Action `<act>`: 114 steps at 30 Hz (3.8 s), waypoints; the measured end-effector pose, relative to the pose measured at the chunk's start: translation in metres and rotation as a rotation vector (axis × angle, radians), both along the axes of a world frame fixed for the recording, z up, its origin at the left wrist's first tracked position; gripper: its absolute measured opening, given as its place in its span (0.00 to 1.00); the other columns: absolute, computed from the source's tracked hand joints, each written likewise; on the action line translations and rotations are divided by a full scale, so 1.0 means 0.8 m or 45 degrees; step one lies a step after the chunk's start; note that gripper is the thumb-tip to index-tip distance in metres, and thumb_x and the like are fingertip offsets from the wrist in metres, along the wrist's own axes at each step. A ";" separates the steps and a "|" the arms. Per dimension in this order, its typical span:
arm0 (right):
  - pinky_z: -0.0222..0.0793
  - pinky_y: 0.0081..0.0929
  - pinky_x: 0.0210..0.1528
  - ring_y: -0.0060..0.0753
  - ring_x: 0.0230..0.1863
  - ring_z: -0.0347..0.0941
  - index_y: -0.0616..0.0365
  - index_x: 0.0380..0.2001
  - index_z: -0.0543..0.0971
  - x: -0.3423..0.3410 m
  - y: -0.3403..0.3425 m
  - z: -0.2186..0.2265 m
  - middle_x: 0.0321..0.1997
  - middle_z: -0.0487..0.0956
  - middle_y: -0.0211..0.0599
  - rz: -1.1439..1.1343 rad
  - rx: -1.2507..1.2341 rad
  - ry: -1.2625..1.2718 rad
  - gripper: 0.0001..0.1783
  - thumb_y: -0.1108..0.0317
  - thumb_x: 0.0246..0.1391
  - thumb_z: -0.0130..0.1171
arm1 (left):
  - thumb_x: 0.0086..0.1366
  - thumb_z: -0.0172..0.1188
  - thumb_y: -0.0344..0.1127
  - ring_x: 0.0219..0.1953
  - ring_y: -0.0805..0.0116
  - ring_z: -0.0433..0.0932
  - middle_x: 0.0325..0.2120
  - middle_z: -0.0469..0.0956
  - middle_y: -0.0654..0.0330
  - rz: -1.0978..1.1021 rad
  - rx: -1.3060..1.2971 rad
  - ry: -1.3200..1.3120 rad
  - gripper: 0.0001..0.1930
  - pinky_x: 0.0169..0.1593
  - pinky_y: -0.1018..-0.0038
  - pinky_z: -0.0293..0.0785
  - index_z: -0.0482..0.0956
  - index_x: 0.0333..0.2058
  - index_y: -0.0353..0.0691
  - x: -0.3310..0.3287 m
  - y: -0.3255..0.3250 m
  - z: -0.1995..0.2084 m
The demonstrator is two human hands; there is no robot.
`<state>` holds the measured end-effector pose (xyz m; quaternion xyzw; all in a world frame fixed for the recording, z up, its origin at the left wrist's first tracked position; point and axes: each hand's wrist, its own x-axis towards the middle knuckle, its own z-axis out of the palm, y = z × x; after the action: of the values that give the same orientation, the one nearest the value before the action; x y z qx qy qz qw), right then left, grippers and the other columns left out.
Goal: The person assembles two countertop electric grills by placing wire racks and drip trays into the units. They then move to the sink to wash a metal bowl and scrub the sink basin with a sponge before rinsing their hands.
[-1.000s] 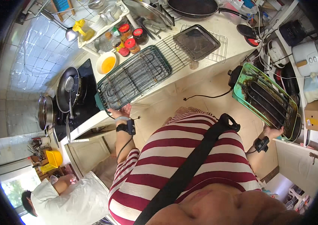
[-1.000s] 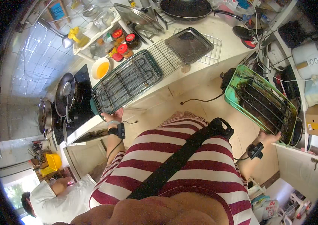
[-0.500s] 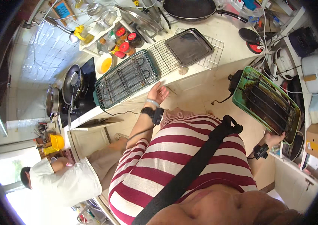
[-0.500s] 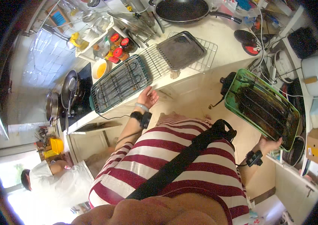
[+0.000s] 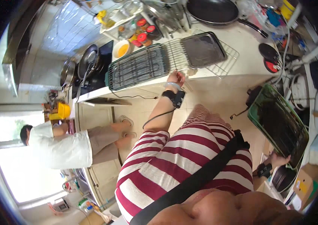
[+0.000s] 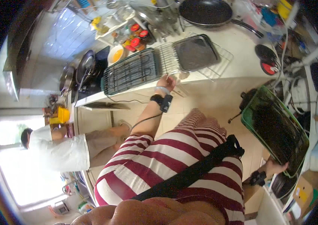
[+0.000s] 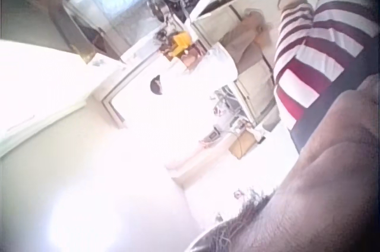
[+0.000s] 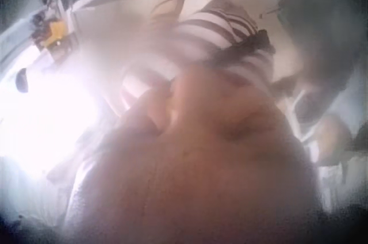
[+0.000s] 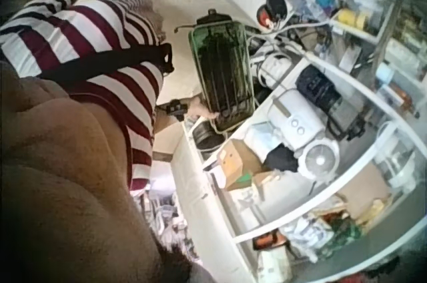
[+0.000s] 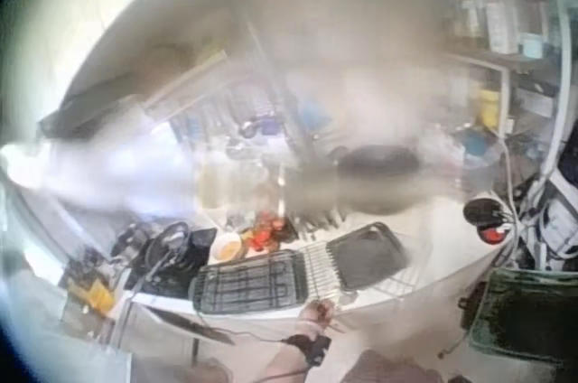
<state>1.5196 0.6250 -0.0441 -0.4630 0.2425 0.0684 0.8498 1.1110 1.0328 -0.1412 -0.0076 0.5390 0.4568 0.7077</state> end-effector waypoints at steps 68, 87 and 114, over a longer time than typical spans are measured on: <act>0.68 0.38 0.42 0.37 0.42 0.70 0.51 0.42 0.72 -0.047 0.078 0.012 0.43 0.74 0.33 0.138 0.240 0.112 0.20 0.54 0.49 0.45 | 0.59 0.47 0.36 0.16 0.73 0.64 0.18 0.66 0.62 -0.697 0.194 0.295 0.05 0.14 0.83 0.58 0.64 0.28 0.42 0.056 0.092 -0.003; 0.64 0.44 0.48 0.42 0.48 0.67 0.53 0.45 0.70 -0.021 0.175 -0.036 0.48 0.71 0.36 0.372 0.457 0.171 0.24 0.53 0.45 0.48 | 0.54 0.56 0.38 0.14 0.77 0.62 0.14 0.64 0.66 -0.386 0.415 0.433 0.10 0.17 0.83 0.59 0.64 0.23 0.46 -0.017 -0.021 0.147; 0.67 0.29 0.27 0.28 0.28 0.66 0.56 0.55 0.55 -0.081 0.379 -0.124 0.34 0.66 0.37 1.234 0.395 0.474 0.42 0.37 0.45 0.48 | 0.59 0.52 0.38 0.14 0.80 0.58 0.14 0.63 0.69 0.008 0.497 0.304 0.08 0.16 0.85 0.55 0.66 0.24 0.45 -0.173 -0.138 0.187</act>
<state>1.4548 0.9281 -0.1433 -0.3710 0.1347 0.5684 0.7219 0.9725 0.9228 0.0082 0.1820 0.5203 0.5522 0.6254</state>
